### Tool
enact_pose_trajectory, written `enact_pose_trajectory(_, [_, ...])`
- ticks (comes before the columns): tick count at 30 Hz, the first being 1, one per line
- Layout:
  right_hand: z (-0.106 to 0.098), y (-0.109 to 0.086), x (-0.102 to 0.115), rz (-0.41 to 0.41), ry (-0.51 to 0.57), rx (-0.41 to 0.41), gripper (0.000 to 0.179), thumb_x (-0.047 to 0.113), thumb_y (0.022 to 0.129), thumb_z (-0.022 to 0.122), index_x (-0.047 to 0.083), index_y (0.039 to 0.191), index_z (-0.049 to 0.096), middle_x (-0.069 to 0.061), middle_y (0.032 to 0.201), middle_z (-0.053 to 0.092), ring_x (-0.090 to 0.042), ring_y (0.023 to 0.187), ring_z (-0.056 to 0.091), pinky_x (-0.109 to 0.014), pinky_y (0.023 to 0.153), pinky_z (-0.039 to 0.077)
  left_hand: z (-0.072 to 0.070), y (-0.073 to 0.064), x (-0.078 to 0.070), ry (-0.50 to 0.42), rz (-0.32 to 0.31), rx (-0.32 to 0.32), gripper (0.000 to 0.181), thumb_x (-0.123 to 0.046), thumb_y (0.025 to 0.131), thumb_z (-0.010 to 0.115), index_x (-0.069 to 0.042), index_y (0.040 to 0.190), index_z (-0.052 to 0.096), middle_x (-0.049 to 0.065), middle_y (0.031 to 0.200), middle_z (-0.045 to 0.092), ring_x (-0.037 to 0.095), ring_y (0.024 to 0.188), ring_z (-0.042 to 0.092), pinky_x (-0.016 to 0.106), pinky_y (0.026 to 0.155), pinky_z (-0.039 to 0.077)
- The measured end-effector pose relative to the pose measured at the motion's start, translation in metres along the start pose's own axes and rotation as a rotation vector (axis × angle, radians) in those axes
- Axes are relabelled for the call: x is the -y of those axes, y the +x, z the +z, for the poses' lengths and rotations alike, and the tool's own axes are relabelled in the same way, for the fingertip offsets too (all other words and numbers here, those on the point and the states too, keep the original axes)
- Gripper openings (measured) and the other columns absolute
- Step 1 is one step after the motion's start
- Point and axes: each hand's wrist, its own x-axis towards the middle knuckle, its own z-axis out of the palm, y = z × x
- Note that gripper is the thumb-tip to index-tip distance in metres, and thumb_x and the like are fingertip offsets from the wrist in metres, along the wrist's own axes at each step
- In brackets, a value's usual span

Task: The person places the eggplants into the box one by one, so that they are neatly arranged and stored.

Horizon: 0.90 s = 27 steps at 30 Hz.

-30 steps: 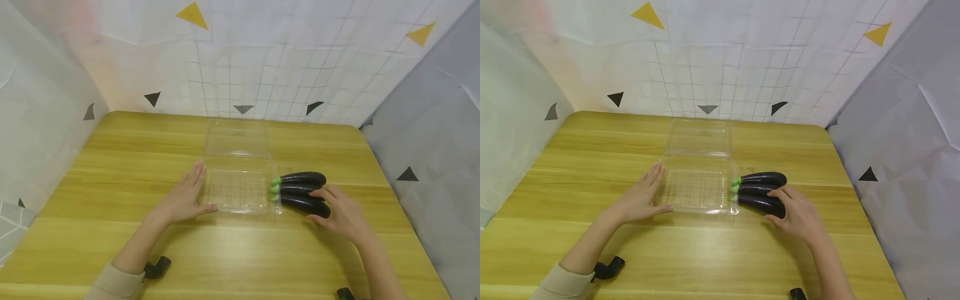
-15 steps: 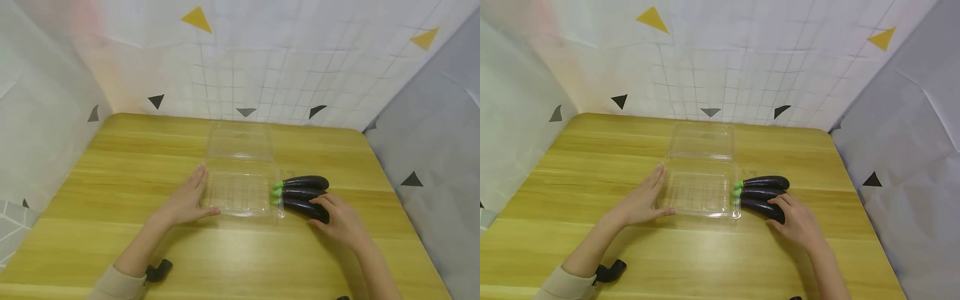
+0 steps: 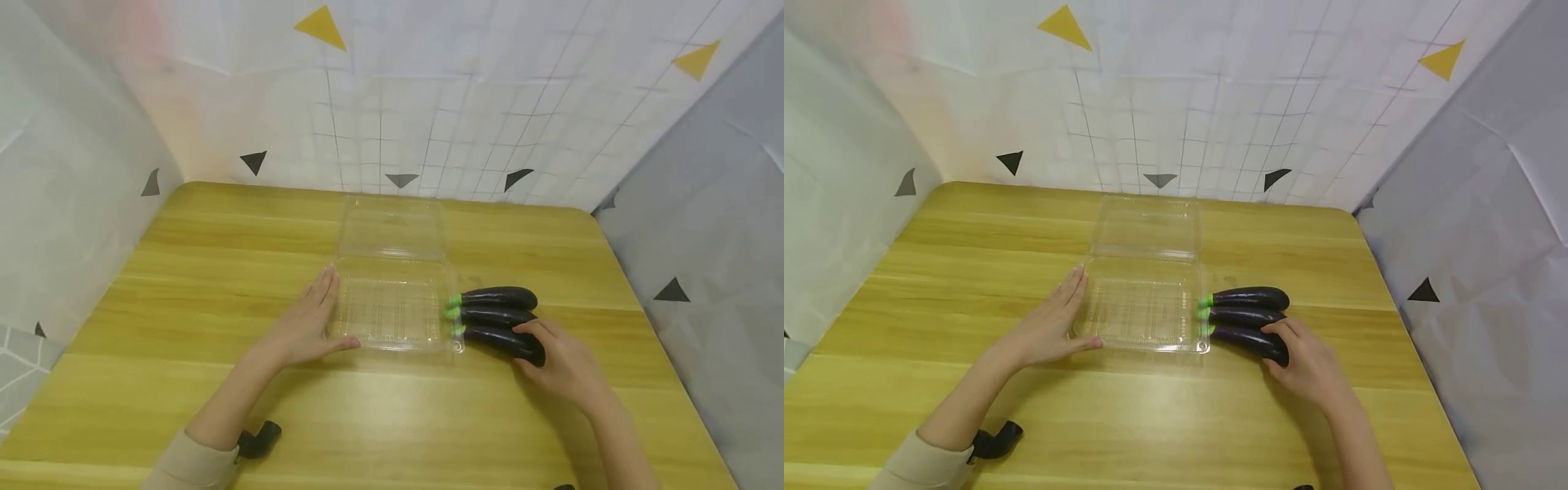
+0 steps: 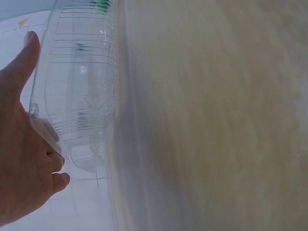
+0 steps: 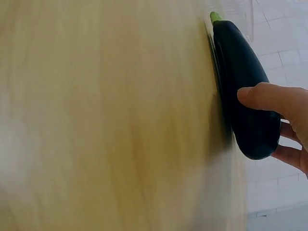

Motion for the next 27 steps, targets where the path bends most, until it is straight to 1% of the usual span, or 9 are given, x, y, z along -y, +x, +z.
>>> enact_pose_trajectory(3, [-0.006, -0.002, 0.000, 0.005, -0.004, 0.000, 0.057, 0.014, 0.059, 0.088, 0.012, 0.110, 0.063, -0.005, 0.103, 0.060, -0.024, 0.078, 0.063, -0.035, 0.052, 0.051, -0.001, 0.001, -0.001, 0.004, 0.001, -0.001, 0.115, -0.069, 0.083, 0.057, 0.004, 0.152, 0.000, 0.017, 0.159, -0.012, 0.025, 0.146, -0.011, 0.044, 0.117, 0.007])
enact_pose_trajectory(5, [-0.008, -0.003, 0.000, 0.012, -0.003, 0.007, 0.057, 0.014, 0.059, 0.088, 0.012, 0.110, 0.063, -0.004, 0.102, 0.060, -0.023, 0.076, 0.062, -0.034, 0.051, 0.050, -0.002, 0.002, -0.001, 0.010, 0.002, 0.003, 0.115, -0.069, 0.083, 0.056, 0.004, 0.152, 0.000, 0.017, 0.159, -0.012, 0.026, 0.146, -0.010, 0.044, 0.117, 0.007])
enact_pose_trajectory(12, [-0.016, -0.008, -0.001, 0.039, 0.001, 0.022, 0.056, 0.015, 0.058, 0.088, 0.013, 0.109, 0.064, -0.002, 0.101, 0.060, -0.020, 0.074, 0.061, -0.031, 0.051, 0.048, -0.001, 0.003, -0.002, 0.019, 0.005, 0.007, 0.115, -0.070, 0.083, 0.055, 0.004, 0.152, 0.001, 0.017, 0.159, -0.012, 0.025, 0.146, -0.009, 0.045, 0.117, 0.008])
enact_pose_trajectory(15, [-0.020, -0.010, -0.001, 0.055, 0.004, 0.013, 0.056, 0.014, 0.058, 0.088, 0.013, 0.109, 0.065, -0.001, 0.101, 0.060, -0.021, 0.076, 0.063, -0.031, 0.050, 0.048, -0.001, 0.003, -0.003, 0.014, 0.006, 0.011, 0.116, -0.071, 0.083, 0.055, 0.003, 0.152, -0.001, 0.017, 0.159, -0.012, 0.025, 0.146, -0.010, 0.045, 0.117, 0.007])
enact_pose_trajectory(17, [-0.022, -0.010, -0.001, 0.064, 0.002, 0.001, 0.056, 0.014, 0.058, 0.087, 0.013, 0.110, 0.065, -0.002, 0.102, 0.061, -0.023, 0.078, 0.064, -0.034, 0.052, 0.050, -0.001, 0.002, -0.003, 0.005, 0.007, 0.015, 0.116, -0.071, 0.082, 0.055, 0.003, 0.151, -0.001, 0.016, 0.158, -0.013, 0.025, 0.146, -0.010, 0.045, 0.117, 0.007])
enact_pose_trajectory(18, [-0.024, -0.010, -0.002, 0.067, 0.002, -0.008, 0.056, 0.014, 0.058, 0.087, 0.012, 0.110, 0.065, -0.003, 0.102, 0.062, -0.025, 0.081, 0.065, -0.036, 0.055, 0.051, -0.001, 0.002, -0.003, -0.001, 0.005, 0.015, 0.116, -0.071, 0.082, 0.055, 0.003, 0.151, -0.001, 0.017, 0.158, -0.012, 0.025, 0.146, -0.010, 0.045, 0.117, 0.007])
enact_pose_trajectory(20, [-0.027, -0.008, -0.002, 0.077, 0.002, -0.028, 0.056, 0.013, 0.059, 0.086, 0.011, 0.111, 0.065, -0.004, 0.102, 0.063, -0.026, 0.083, 0.065, -0.040, 0.059, 0.052, -0.002, 0.001, -0.003, -0.012, -0.001, 0.017, 0.116, -0.071, 0.082, 0.056, 0.004, 0.152, 0.000, 0.017, 0.158, -0.012, 0.025, 0.146, -0.010, 0.045, 0.117, 0.007])
enact_pose_trajectory(23, [-0.033, -0.003, -0.002, 0.066, -0.017, -0.071, 0.056, 0.013, 0.059, 0.084, 0.010, 0.112, 0.065, -0.006, 0.102, 0.064, -0.027, 0.086, 0.065, -0.043, 0.060, 0.052, -0.003, -0.001, -0.003, -0.021, -0.013, 0.017, 0.116, -0.070, 0.082, 0.057, 0.004, 0.152, 0.000, 0.017, 0.158, -0.011, 0.025, 0.146, -0.010, 0.045, 0.117, 0.006])
enact_pose_trajectory(27, [-0.041, 0.006, -0.003, 0.023, -0.066, -0.108, 0.055, 0.017, 0.060, 0.082, 0.010, 0.112, 0.066, -0.006, 0.101, 0.064, -0.026, 0.083, 0.064, -0.039, 0.049, 0.049, -0.004, -0.001, -0.003, -0.010, -0.010, 0.017, 0.115, -0.069, 0.082, 0.058, 0.004, 0.151, 0.000, 0.017, 0.158, -0.010, 0.025, 0.146, -0.010, 0.046, 0.117, 0.007])
